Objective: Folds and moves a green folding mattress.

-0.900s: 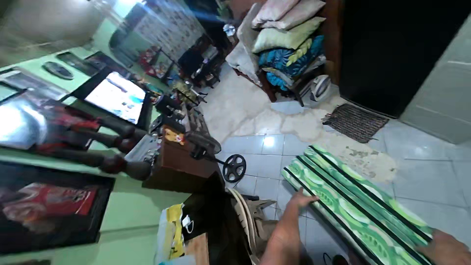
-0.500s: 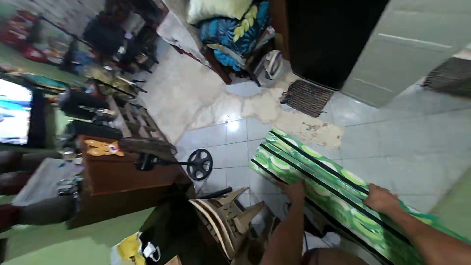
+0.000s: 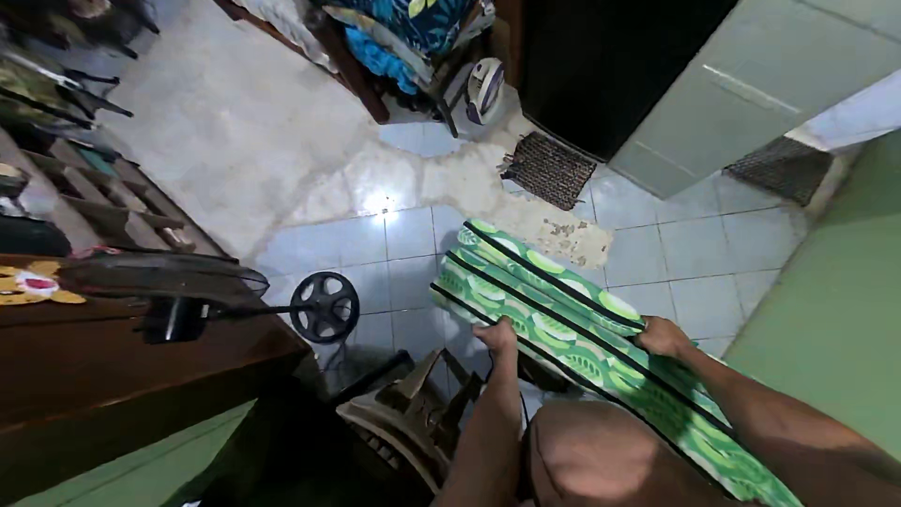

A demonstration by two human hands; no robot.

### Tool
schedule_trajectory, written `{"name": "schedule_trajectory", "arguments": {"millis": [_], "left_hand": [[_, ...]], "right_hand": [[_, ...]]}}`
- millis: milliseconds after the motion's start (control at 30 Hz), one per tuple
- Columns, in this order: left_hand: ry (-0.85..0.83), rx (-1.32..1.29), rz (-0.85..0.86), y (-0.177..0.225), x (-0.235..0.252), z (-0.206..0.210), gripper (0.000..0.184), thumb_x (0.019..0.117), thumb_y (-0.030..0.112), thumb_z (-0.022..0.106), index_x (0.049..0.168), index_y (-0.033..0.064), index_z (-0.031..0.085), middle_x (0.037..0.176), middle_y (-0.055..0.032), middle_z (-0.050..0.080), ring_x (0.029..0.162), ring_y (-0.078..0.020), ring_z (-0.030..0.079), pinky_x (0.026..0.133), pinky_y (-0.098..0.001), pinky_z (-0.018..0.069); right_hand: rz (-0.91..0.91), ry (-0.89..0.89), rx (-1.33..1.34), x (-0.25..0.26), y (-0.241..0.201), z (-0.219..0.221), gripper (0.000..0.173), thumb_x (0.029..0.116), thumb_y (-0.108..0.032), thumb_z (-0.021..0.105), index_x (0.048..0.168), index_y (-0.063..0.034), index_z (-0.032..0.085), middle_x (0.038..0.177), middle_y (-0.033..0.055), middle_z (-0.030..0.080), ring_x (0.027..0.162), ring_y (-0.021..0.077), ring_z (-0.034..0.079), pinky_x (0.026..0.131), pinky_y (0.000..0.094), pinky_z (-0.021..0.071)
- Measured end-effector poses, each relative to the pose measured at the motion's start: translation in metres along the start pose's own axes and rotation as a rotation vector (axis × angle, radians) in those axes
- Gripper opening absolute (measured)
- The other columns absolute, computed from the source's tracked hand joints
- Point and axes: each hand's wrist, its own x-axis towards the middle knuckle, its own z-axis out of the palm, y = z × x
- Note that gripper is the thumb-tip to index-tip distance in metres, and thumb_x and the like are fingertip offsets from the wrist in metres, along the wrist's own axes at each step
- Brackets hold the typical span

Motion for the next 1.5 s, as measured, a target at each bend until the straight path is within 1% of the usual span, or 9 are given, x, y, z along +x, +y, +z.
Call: {"name": "schedule_trajectory", "arguments": {"millis": [167,367,533,633,800,967,1233,1367,1500], "left_hand": [[-0.048,0.090,0.034,0.070,0.083,-0.037,0.128,0.0691,0.025,0.092,0.162,0.0158,0.006,0.134,-0.0300,0.055,0.111,-0.0423,0.064,0.086,-0.0582,0.0569],[-0.224,0.030,0.159,0.148,0.167,-0.067,0.122,0.0774,0.026,0.088,0.163,0.0183,0.001,0.125,-0.0280,0.063,0.100,-0.0398,0.068,0.077,-0.0583,0.0580],[-0.372,-0.123,0.106,0.182,0.225,-0.094,0.097,0.0875,0.034,0.080,0.161,0.0234,0.018,0.142,-0.0241,0.053,0.113,-0.0427,0.062,0.079,-0.0638,0.0563],[-0.469,-0.231,-0.024,0.203,0.249,-0.114,0.087,0.0956,0.043,0.068,0.162,0.0299,0.014,0.155,-0.0227,0.040,0.124,-0.0468,0.057,0.085,-0.0658,0.0552],[-0.571,-0.215,-0.052,0.241,0.287,-0.130,0.077,0.1019,0.053,0.055,0.162,0.0293,0.013,0.147,-0.0230,0.047,0.108,-0.0410,0.064,0.081,-0.0579,0.0582],[-0.587,-0.192,-0.243,0.271,0.315,-0.150,0.088,0.0904,0.083,0.039,0.151,0.0186,0.041,0.119,-0.0229,0.065,0.092,-0.0352,0.069,0.076,-0.0551,0.0587],[-0.696,-0.120,-0.272,0.292,0.401,-0.220,0.067,0.0983,0.065,0.048,0.147,0.0184,0.047,0.122,-0.0175,0.065,0.098,-0.0331,0.068,0.079,-0.0550,0.0578],[-0.517,-0.206,-0.299,0.363,0.464,-0.292,0.091,0.0927,0.080,0.040,0.151,0.0095,0.040,0.119,-0.0260,0.065,0.096,-0.0374,0.069,0.080,-0.0543,0.0590],[-0.204,-0.491,-0.281,0.401,0.522,-0.326,0.079,0.0964,0.067,0.052,0.146,0.0058,0.046,0.132,-0.0255,0.059,0.105,-0.0382,0.066,0.083,-0.0542,0.0582]], "right_hand": [[-0.048,0.078,-0.006,0.000,-0.100,-0.028,0.037,0.0847,-0.030,0.077,0.111,-0.0039,0.071,0.106,0.0249,0.071,0.105,0.0467,0.067,0.087,0.0722,0.0498],[-0.200,0.117,-0.049,0.016,-0.233,-0.079,0.041,0.0857,-0.030,0.075,0.115,-0.0026,0.069,0.109,0.0268,0.070,0.106,0.0486,0.066,0.087,0.0736,0.0485],[-0.304,0.117,-0.118,0.055,-0.342,-0.107,0.051,0.0864,-0.037,0.073,0.126,-0.0066,0.066,0.115,0.0254,0.068,0.111,0.0474,0.065,0.090,0.0727,0.0484],[-0.343,0.110,-0.135,0.080,-0.403,-0.132,0.042,0.0899,-0.037,0.071,0.123,-0.0117,0.069,0.114,0.0214,0.071,0.108,0.0444,0.066,0.088,0.0709,0.0500],[-0.495,0.135,-0.224,0.096,-0.491,-0.165,0.039,0.0863,-0.029,0.072,0.122,-0.0129,0.069,0.112,0.0204,0.071,0.105,0.0438,0.067,0.082,0.0692,0.0532],[-0.634,0.080,-0.280,0.100,-0.563,-0.146,0.028,0.0873,-0.021,0.073,0.112,-0.0078,0.071,0.106,0.0172,0.072,0.103,0.0392,0.068,0.087,0.0657,0.0535],[-0.616,0.040,-0.406,0.123,-0.673,-0.115,0.029,0.0894,-0.021,0.074,0.116,-0.0100,0.071,0.110,0.0167,0.071,0.105,0.0390,0.067,0.089,0.0653,0.0518],[-0.605,-0.002,-0.439,0.121,-0.752,-0.126,0.035,0.0910,-0.019,0.071,0.123,-0.0057,0.068,0.119,0.0242,0.068,0.114,0.0463,0.063,0.094,0.0696,0.0487],[-0.585,-0.074,-0.476,0.108,-0.807,-0.136,0.035,0.0916,-0.018,0.069,0.123,-0.0044,0.067,0.116,0.0266,0.068,0.112,0.0491,0.064,0.090,0.0715,0.0496]]}}
